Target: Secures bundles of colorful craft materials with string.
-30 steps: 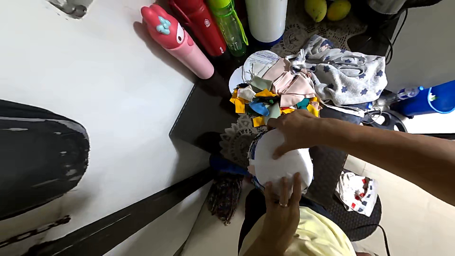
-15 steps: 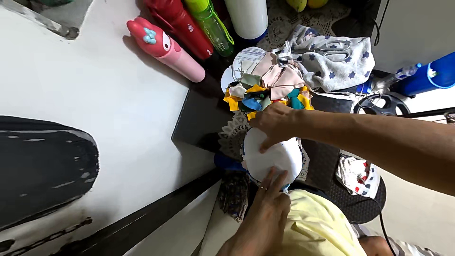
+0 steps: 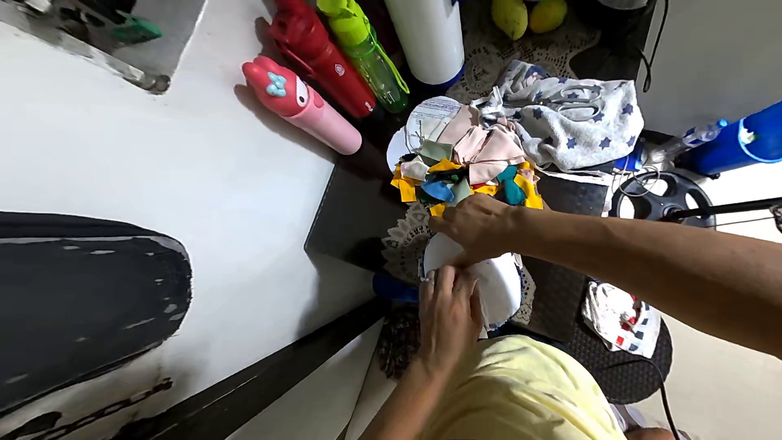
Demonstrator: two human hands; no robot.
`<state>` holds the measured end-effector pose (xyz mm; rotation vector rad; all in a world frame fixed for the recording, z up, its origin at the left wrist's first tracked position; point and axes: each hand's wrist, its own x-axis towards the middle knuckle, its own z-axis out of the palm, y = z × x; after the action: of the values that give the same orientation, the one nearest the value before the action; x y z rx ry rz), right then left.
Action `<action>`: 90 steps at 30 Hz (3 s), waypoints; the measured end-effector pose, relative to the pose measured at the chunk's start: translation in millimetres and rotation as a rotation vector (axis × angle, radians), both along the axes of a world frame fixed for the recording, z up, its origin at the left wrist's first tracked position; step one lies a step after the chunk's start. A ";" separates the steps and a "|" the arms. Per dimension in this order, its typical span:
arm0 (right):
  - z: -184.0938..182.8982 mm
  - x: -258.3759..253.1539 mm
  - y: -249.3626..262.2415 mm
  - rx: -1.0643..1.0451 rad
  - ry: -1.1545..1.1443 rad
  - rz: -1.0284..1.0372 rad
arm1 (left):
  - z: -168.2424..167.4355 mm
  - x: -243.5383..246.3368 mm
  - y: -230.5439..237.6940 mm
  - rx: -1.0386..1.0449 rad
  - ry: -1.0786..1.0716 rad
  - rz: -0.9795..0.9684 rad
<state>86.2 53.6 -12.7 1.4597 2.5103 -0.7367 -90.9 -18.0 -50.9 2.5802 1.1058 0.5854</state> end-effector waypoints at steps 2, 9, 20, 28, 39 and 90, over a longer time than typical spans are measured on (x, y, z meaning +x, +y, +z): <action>-2.0 2.8 0.6 -0.016 0.033 -0.018 | -10.0 -0.5 3.8 0.016 -0.076 -0.011; -0.7 14.6 -0.1 -0.190 0.149 -0.090 | -14.5 2.7 6.0 -0.321 -0.223 -0.042; 10.8 29.1 37.9 -0.430 0.100 -0.229 | -0.5 9.4 18.3 -0.170 0.053 -0.123; 25.9 20.4 95.9 -0.561 -0.470 0.033 | 8.6 21.3 25.6 -0.337 0.050 -0.105; -2.2 25.7 137.4 -0.727 -0.143 -0.171 | -11.1 20.9 47.0 -0.253 0.059 -0.147; -45.2 -43.5 -122.7 0.441 0.500 -0.976 | -70.0 10.7 13.4 -0.057 -0.571 -0.058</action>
<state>42.7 -69.1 -57.9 3.0699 2.2173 -0.7331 -80.2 -4.6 -120.8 2.1695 0.8296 1.1598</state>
